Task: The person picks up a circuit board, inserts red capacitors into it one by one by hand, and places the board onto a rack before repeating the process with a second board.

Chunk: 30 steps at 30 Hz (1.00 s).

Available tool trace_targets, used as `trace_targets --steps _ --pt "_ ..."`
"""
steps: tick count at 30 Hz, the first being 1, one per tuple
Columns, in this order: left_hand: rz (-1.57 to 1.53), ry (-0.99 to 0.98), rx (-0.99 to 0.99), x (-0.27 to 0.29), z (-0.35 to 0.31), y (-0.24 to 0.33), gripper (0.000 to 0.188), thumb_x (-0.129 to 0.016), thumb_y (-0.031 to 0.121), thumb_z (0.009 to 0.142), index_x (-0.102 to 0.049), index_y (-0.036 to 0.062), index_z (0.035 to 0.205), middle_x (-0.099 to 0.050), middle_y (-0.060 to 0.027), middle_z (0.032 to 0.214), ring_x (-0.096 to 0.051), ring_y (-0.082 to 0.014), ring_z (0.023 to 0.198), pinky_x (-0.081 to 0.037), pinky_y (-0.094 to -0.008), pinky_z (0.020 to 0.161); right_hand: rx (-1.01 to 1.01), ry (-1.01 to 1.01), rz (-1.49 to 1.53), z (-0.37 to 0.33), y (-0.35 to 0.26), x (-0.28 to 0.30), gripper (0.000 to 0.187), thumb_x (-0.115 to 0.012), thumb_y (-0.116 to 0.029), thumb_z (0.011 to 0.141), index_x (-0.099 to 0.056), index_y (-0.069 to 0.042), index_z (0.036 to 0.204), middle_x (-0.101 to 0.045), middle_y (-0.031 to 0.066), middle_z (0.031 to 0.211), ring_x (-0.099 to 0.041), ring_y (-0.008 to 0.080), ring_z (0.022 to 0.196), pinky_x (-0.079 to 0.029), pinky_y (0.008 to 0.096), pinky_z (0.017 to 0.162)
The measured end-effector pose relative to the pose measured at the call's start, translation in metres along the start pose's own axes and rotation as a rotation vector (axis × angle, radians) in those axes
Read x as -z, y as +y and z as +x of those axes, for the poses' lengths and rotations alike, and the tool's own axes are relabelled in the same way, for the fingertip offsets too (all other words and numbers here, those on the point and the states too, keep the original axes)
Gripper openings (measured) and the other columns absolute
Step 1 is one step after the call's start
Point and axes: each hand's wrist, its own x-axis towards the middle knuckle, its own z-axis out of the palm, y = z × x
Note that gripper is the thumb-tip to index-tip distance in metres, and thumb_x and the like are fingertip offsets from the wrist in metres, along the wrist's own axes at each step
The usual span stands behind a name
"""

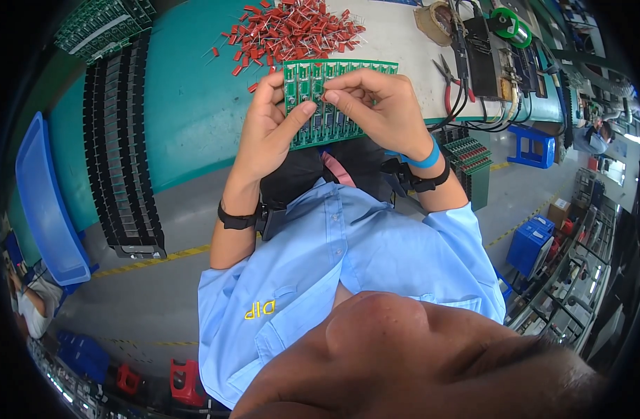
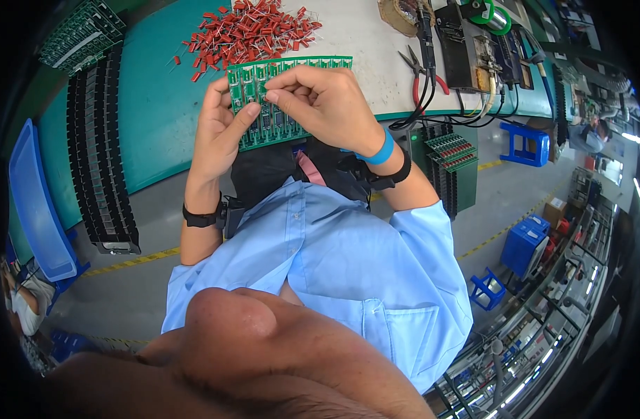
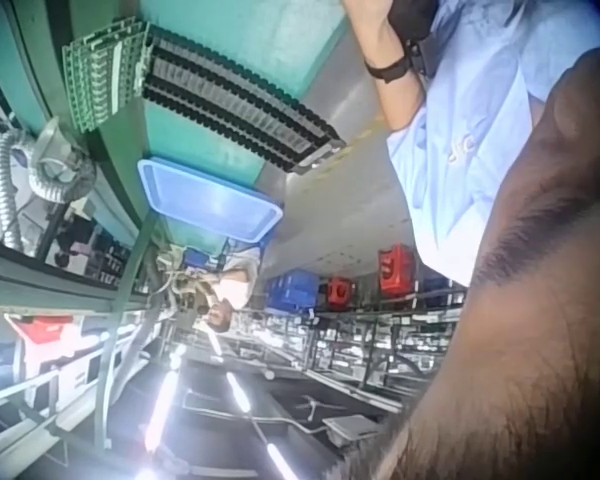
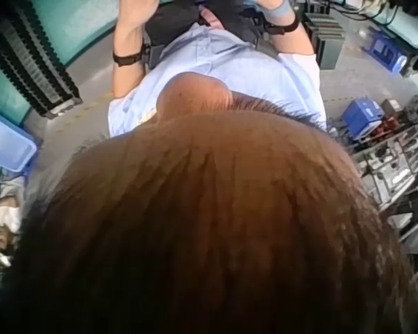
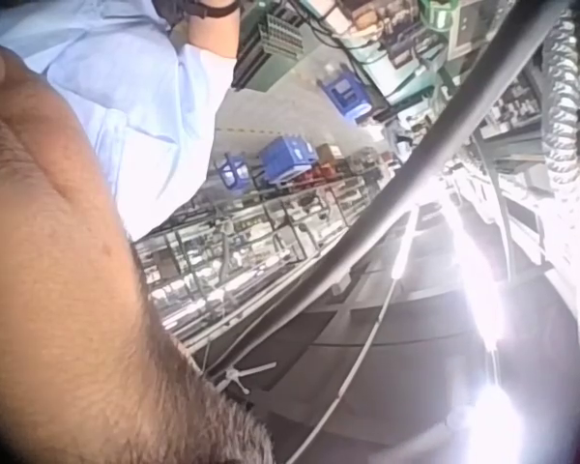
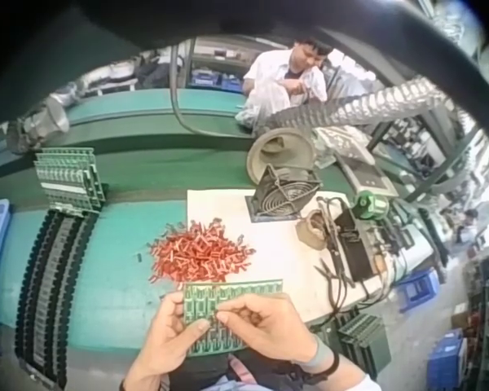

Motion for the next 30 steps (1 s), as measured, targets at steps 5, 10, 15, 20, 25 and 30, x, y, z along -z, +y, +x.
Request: trace_targets --steps 5,10,15,20,25,30 --pt "-0.013 0.003 0.003 -0.001 0.000 0.000 0.039 -0.060 -0.004 0.094 -0.043 -0.0006 0.129 -0.059 -0.0131 0.120 -0.060 -0.0159 0.111 -0.052 -0.0298 0.093 0.015 0.037 -0.012 0.001 0.000 -0.002 0.012 -0.072 -0.005 0.089 -0.071 0.002 0.099 -0.067 0.0026 0.075 -0.057 0.0032 0.065 -0.046 0.0200 0.056" --pt "-0.007 0.000 -0.002 0.000 0.000 0.000 0.039 -0.060 -0.004 0.095 -0.043 -0.0007 0.130 -0.059 -0.0127 0.120 -0.060 -0.0152 0.110 -0.052 -0.0291 0.092 0.070 0.096 -0.006 0.002 0.001 -0.004 0.010 -0.074 -0.007 0.087 -0.071 0.001 0.094 -0.055 0.0000 0.058 -0.045 0.0037 0.052 -0.037 0.0222 0.047" --pt "-0.020 -0.011 0.010 0.000 -0.001 -0.001 0.039 -0.060 -0.004 0.095 -0.043 -0.0009 0.130 -0.059 -0.0122 0.119 -0.060 -0.0143 0.109 -0.052 -0.0286 0.091 0.059 0.080 -0.061 0.003 -0.001 -0.004 0.012 -0.074 -0.007 0.085 -0.071 0.000 0.094 -0.057 0.0032 0.058 -0.049 0.0075 0.050 -0.039 0.0245 0.047" --pt "0.003 -0.009 0.005 0.000 -0.001 -0.002 0.039 -0.060 -0.003 0.095 -0.044 -0.0012 0.131 -0.059 -0.0118 0.118 -0.061 -0.0137 0.108 -0.053 -0.0282 0.091 0.214 0.038 -0.308 0.009 -0.016 -0.003 0.011 -0.074 -0.005 0.085 -0.072 0.001 0.094 -0.065 0.0041 0.071 -0.053 0.0059 0.055 -0.043 0.0227 0.051" --pt "0.014 -0.010 -0.004 -0.001 -0.002 -0.002 0.038 -0.059 -0.003 0.095 -0.044 -0.0013 0.130 -0.060 -0.0121 0.118 -0.062 -0.0137 0.107 -0.053 -0.0278 0.090 0.375 0.117 -0.381 0.014 -0.011 -0.008 0.011 -0.076 -0.005 0.081 -0.072 0.000 0.091 -0.064 0.0053 0.070 -0.051 0.0111 0.051 -0.041 0.0263 0.049" --pt "0.002 0.003 0.001 -0.002 -0.001 -0.001 0.037 -0.059 -0.004 0.096 -0.044 -0.0013 0.130 -0.060 -0.0125 0.118 -0.062 -0.0139 0.107 -0.054 -0.0279 0.089 0.320 0.172 -0.380 0.013 -0.016 0.007 0.015 -0.077 -0.006 0.079 -0.072 -0.002 0.093 -0.067 0.0060 0.078 -0.055 0.0139 0.056 -0.045 0.0280 0.051"
